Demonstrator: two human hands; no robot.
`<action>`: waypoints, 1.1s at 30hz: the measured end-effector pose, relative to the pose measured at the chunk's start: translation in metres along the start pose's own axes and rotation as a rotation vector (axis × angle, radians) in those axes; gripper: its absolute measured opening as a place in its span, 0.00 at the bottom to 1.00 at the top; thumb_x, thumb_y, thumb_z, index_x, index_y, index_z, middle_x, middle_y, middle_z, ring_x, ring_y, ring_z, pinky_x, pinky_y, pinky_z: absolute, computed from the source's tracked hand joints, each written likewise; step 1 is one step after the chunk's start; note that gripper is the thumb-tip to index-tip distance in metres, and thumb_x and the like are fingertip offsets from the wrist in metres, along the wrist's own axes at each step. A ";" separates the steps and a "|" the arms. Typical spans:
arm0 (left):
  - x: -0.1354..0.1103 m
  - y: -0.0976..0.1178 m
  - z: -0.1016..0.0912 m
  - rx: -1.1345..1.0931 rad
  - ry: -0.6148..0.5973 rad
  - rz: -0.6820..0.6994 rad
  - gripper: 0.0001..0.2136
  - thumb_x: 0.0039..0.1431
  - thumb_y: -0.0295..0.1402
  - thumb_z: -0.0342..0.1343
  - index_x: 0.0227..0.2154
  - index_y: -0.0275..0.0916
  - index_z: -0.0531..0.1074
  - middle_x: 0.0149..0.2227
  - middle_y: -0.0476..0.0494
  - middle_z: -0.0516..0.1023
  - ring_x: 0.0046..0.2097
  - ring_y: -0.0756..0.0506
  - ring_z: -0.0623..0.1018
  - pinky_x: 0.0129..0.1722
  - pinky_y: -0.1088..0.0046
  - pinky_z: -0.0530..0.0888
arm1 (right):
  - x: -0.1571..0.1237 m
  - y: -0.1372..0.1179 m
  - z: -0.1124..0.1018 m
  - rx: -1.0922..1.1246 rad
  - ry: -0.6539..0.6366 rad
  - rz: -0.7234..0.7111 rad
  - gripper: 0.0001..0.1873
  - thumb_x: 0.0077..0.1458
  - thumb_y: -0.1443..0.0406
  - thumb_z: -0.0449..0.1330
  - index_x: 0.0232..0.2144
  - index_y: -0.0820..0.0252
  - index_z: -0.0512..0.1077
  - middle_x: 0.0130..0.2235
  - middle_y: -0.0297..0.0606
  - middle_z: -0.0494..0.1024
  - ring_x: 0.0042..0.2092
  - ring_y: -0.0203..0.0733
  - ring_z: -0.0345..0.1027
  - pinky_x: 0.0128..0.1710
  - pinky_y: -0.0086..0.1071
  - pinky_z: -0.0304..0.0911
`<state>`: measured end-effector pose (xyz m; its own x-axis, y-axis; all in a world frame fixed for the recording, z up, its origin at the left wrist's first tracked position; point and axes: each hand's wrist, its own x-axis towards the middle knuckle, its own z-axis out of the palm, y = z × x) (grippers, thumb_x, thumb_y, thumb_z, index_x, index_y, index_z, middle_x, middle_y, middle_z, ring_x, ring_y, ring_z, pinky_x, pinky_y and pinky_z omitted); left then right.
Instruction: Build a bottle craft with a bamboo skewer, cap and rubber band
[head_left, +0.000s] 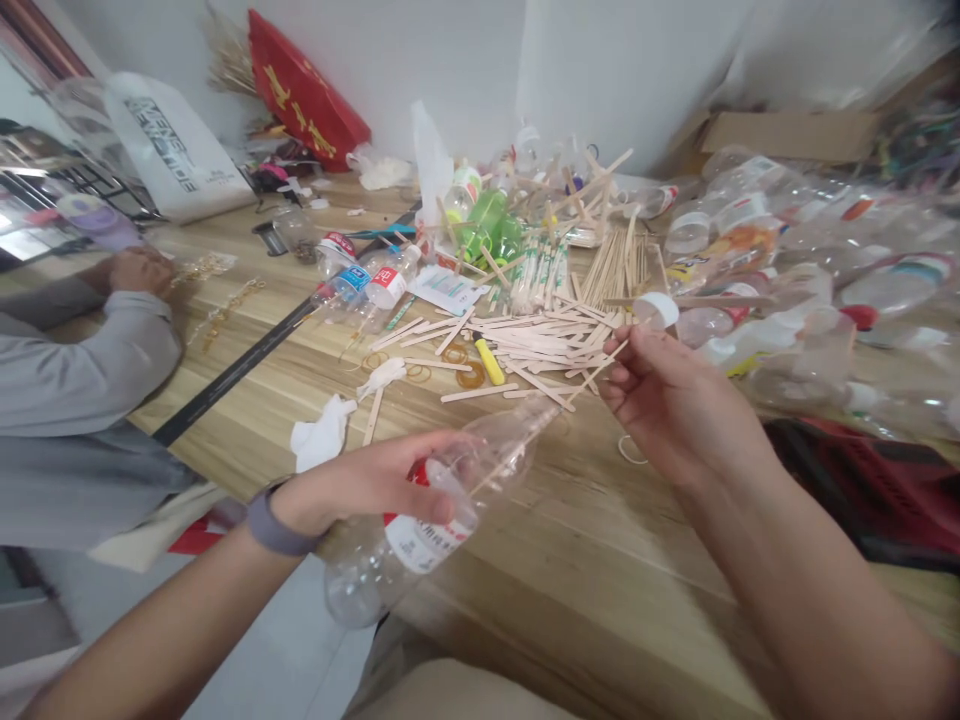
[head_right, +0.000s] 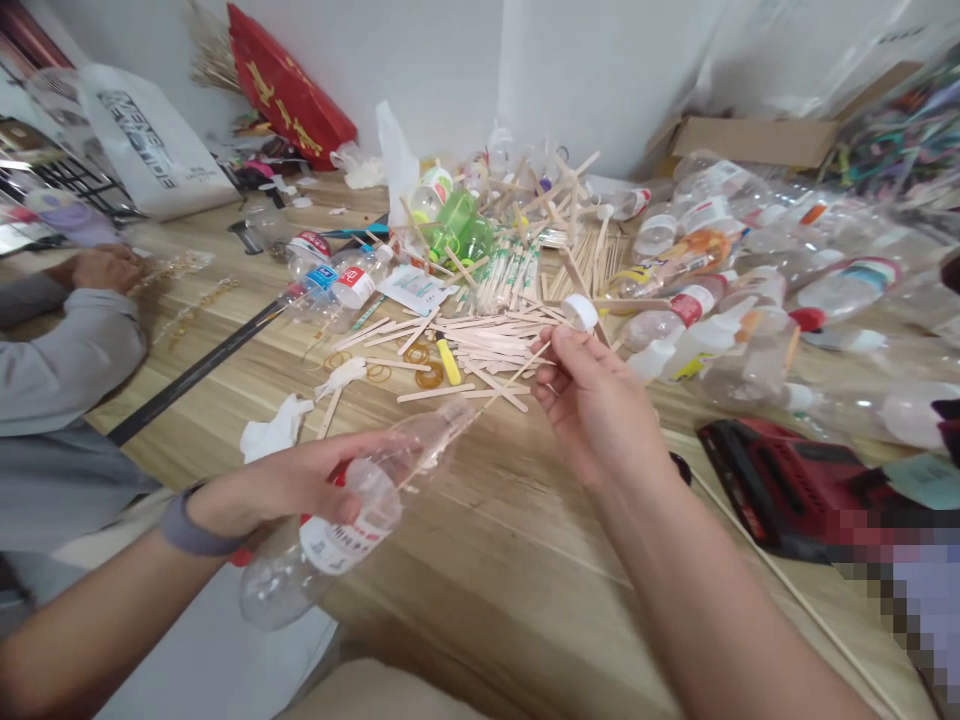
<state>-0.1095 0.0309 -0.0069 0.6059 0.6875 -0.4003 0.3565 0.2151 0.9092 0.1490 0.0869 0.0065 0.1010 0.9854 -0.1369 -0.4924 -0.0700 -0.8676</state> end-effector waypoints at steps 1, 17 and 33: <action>0.006 0.002 0.000 -0.008 0.007 0.036 0.36 0.48 0.51 0.63 0.58 0.40 0.63 0.56 0.39 0.70 0.53 0.37 0.70 0.47 0.65 0.68 | 0.000 0.002 -0.001 0.006 0.005 0.019 0.08 0.42 0.64 0.70 0.24 0.60 0.75 0.26 0.28 0.70 0.22 0.25 0.59 0.18 0.17 0.59; 0.079 0.021 0.009 -0.500 -0.157 0.202 0.28 0.46 0.51 0.64 0.45 0.35 0.74 0.33 0.46 0.71 0.29 0.52 0.68 0.27 0.76 0.62 | 0.011 -0.001 -0.004 -0.038 0.024 -0.019 0.09 0.40 0.64 0.70 0.21 0.60 0.73 0.22 0.27 0.63 0.22 0.28 0.53 0.17 0.21 0.54; 0.081 0.011 0.006 -0.595 -0.198 0.220 0.20 0.50 0.48 0.63 0.38 0.37 0.74 0.31 0.47 0.71 0.28 0.52 0.68 0.26 0.76 0.63 | 0.017 -0.001 0.008 -0.106 0.035 -0.115 0.11 0.34 0.66 0.72 0.18 0.60 0.72 0.24 0.29 0.63 0.23 0.28 0.51 0.19 0.25 0.49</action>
<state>-0.0524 0.0853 -0.0305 0.7588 0.6312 -0.1605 -0.2096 0.4700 0.8574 0.1443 0.1051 0.0092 0.1825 0.9820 -0.0484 -0.3815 0.0254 -0.9240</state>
